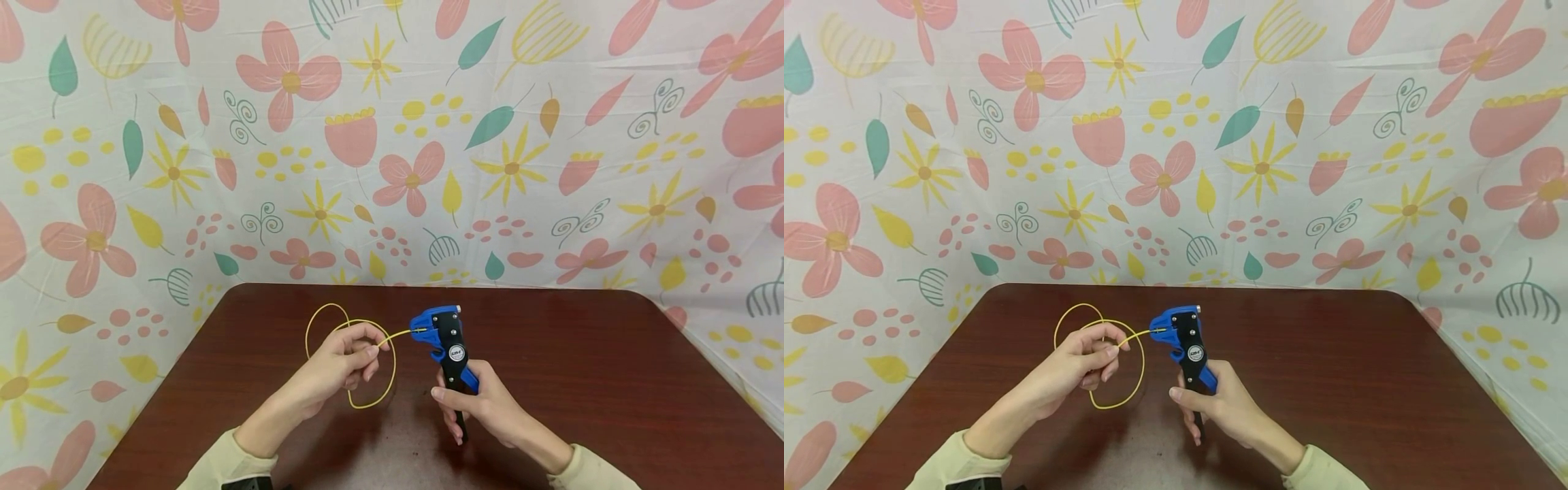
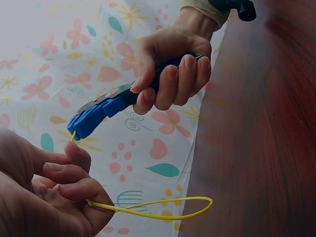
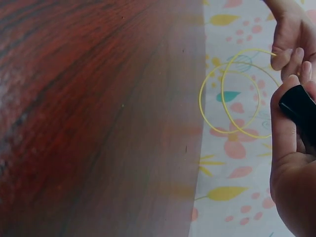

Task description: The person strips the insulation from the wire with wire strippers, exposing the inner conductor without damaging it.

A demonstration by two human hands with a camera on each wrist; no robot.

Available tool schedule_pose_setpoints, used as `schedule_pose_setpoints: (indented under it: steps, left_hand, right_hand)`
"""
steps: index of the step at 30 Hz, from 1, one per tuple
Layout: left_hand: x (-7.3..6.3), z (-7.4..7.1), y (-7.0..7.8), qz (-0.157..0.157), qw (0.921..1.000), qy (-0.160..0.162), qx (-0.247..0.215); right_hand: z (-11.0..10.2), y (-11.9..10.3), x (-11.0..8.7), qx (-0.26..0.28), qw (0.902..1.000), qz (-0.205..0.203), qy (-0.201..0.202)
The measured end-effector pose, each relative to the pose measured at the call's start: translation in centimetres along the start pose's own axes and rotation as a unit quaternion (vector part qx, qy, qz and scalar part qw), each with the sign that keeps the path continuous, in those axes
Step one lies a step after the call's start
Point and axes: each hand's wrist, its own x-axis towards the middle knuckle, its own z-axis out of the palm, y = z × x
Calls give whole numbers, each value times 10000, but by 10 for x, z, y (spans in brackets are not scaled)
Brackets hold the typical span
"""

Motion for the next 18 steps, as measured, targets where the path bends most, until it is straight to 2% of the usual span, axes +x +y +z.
schedule_pose_setpoints:
  steps: [18]
  left_hand:
    - [-1, 2, 1, -79, 9999, 7, -98]
  right_hand:
    - [-1, 0, -1, 14, 9998, 129, 130]
